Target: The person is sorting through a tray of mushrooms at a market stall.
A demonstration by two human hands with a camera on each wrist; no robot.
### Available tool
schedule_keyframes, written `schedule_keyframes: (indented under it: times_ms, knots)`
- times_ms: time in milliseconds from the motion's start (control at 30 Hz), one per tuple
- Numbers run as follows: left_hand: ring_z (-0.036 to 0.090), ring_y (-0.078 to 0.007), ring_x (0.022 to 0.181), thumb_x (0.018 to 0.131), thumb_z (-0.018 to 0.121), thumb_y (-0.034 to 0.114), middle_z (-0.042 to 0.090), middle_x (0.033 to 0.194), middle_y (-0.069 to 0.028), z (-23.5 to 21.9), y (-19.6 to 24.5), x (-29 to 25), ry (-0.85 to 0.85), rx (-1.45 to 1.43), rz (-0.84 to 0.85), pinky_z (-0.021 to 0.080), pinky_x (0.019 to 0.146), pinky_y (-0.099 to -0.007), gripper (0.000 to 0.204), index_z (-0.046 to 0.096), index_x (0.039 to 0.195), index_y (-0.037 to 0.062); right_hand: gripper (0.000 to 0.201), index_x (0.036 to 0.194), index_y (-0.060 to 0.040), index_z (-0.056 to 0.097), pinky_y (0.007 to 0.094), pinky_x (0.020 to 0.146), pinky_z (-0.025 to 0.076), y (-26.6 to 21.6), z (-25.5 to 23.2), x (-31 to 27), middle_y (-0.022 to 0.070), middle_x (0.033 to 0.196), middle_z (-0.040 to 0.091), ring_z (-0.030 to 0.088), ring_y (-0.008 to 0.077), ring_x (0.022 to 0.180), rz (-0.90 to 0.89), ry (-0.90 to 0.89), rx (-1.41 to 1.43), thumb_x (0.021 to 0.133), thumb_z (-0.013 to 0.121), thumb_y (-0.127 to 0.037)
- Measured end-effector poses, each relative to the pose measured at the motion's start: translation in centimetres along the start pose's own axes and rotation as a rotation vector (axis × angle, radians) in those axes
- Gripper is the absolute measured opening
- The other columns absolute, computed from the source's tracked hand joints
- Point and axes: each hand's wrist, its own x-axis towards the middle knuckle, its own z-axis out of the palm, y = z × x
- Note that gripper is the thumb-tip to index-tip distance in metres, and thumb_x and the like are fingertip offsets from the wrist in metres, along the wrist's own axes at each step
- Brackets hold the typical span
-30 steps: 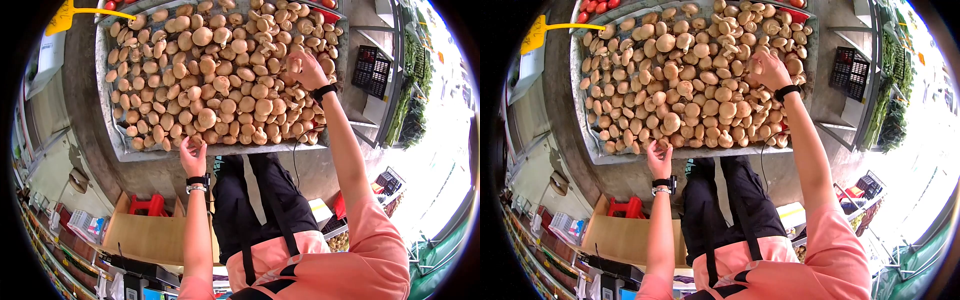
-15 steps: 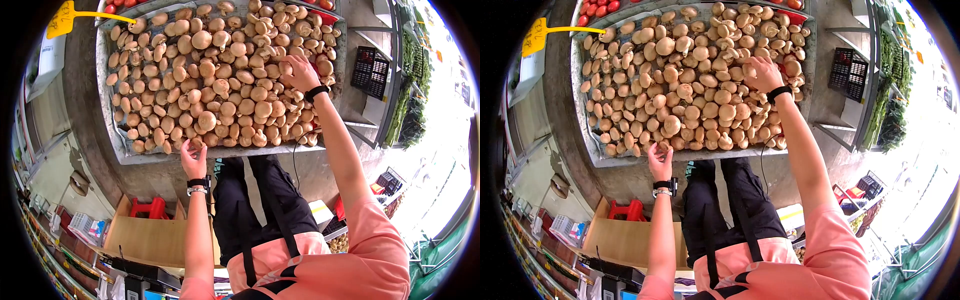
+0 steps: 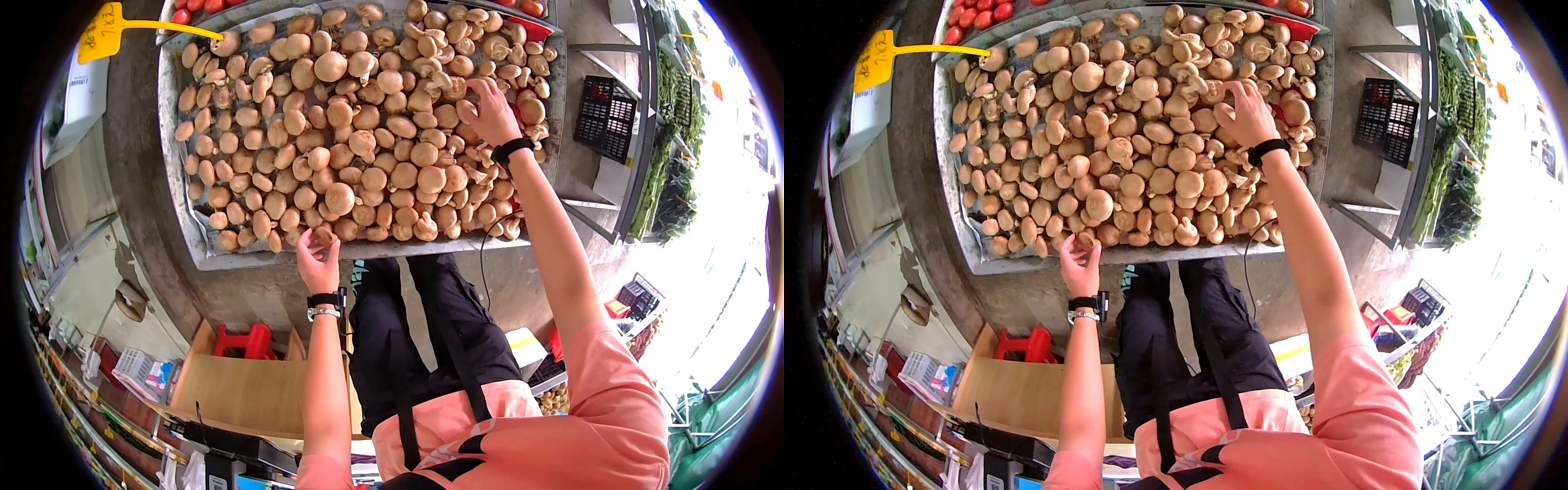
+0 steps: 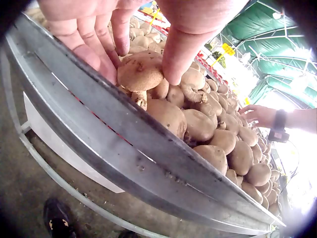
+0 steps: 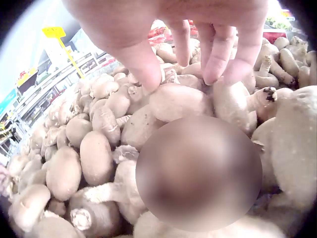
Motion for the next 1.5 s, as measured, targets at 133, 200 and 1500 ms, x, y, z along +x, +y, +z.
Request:
schedule_keyframes:
  times_ms: [133, 200, 1500]
  knots:
    - [0.069, -0.0204, 0.1, 0.086, 0.09, 0.023, 0.07, 0.122, -0.0092, -0.1, -0.1, 0.0, 0.0, -0.029, 0.012, 0.054, 0.086, -0.035, 0.067, 0.058, 0.141, 0.0049, 0.057, 0.137, -0.0148, 0.063, 0.0481, 0.106, 0.05, -2.3, -0.3, 1.7, 0.0145, 0.133, 0.063, 0.059, 0.0362, 0.127, 0.027, -0.029, -0.156, 0.085, 0.081, -0.027]
    - [0.069, -0.0203, 0.1, 0.086, 0.09, 0.024, 0.07, 0.122, -0.009, 0.0, -0.4, 0.0, 0.0, -0.027, 0.017, 0.054, 0.086, -0.035, 0.067, 0.058, 0.142, 0.0048, 0.061, 0.139, -0.0162, 0.062, 0.0487, 0.106, 0.05, -3.0, 0.0, 2.5, 0.0136, 0.133, 0.063, 0.059, 0.034, 0.128, 0.033, -0.079, -0.336, 0.083, 0.082, -0.028]
    - [0.067, -0.0214, 0.097, 0.084, 0.091, 0.024, 0.07, 0.119, -0.0088, -0.1, 0.5, 0.1, 0.014, 0.0, -0.001, 0.054, 0.083, -0.0355, 0.067, 0.059, 0.139, 0.0046, 0.053, 0.123, -0.014, 0.068, 0.0489, 0.108, 0.04, -3.1, 1.5, 4.1, 0.0092, 0.126, 0.061, 0.053, 0.0305, 0.129, -0.1, -0.097, -0.31, 0.071, 0.079, -0.018]
